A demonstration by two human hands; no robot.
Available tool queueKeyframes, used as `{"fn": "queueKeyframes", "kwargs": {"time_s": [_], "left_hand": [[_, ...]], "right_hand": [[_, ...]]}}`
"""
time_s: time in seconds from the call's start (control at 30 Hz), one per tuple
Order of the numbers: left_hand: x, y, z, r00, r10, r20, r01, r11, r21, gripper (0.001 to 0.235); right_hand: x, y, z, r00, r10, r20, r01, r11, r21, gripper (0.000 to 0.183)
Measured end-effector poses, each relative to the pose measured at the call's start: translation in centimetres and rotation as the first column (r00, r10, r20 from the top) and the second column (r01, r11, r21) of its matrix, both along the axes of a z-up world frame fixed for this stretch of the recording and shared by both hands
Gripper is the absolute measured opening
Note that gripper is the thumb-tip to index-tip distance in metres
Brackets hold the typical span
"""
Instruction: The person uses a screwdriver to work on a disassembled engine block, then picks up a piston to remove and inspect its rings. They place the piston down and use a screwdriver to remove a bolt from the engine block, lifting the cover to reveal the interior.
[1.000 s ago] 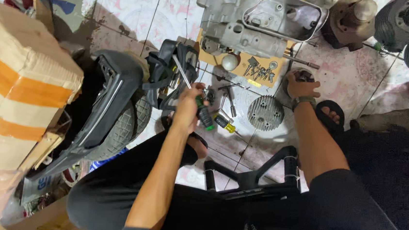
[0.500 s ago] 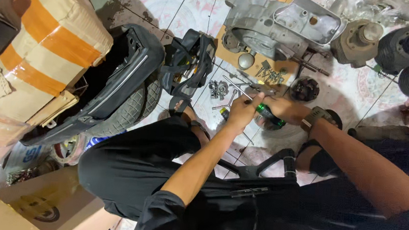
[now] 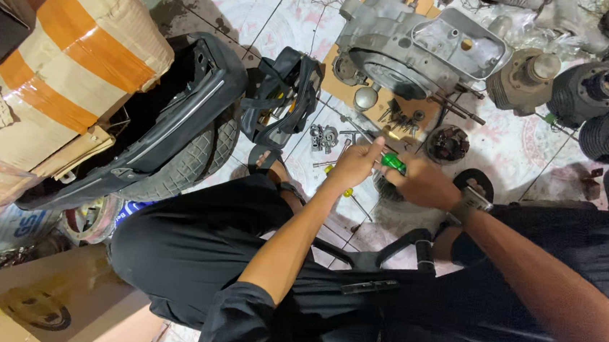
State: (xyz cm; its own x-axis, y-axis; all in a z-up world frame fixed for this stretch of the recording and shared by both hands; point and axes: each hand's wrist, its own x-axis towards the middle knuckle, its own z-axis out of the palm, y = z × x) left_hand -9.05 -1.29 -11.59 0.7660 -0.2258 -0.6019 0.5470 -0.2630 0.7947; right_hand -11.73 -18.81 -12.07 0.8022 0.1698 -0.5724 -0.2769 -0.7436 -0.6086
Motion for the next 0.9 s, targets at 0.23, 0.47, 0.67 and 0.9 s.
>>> {"fn": "queueKeyframes", "kwargs": {"time_s": [0.23, 0.47, 0.67, 0.9], "left_hand": [[2.4, 3.3, -0.3, 0.98, -0.196, -0.043, 0.201, 0.949, 0.244, 0.079], [4.7, 11.1, -5.7, 0.982, -0.168, 0.085, 0.006, 0.478, 0.878, 0.064], [3.7, 11.2, -4.9, 0.94, -0.29, -0.179, 0.288, 0.399, 0.87, 0.07], [3.4, 11.6, -8.6, 0.93, -0.326, -0.168, 0.289, 0.369, 0.883, 0.068]], "right_hand": [[-0.5, 0.1, -2.1, 0.915, 0.248, 0.318, -0.253, 0.967, -0.025, 0.03], [2.3, -0.1, 3.1, 0.984, -0.008, -0.181, 0.026, 0.995, 0.101, 0.05], [2.3, 0.7, 2.7, 0.978, 0.046, -0.201, -0.024, 0.993, 0.113, 0.044], [2.4, 1.1, 3.4, 0.964, 0.081, -0.253, -0.038, 0.985, 0.17, 0.046]]}}
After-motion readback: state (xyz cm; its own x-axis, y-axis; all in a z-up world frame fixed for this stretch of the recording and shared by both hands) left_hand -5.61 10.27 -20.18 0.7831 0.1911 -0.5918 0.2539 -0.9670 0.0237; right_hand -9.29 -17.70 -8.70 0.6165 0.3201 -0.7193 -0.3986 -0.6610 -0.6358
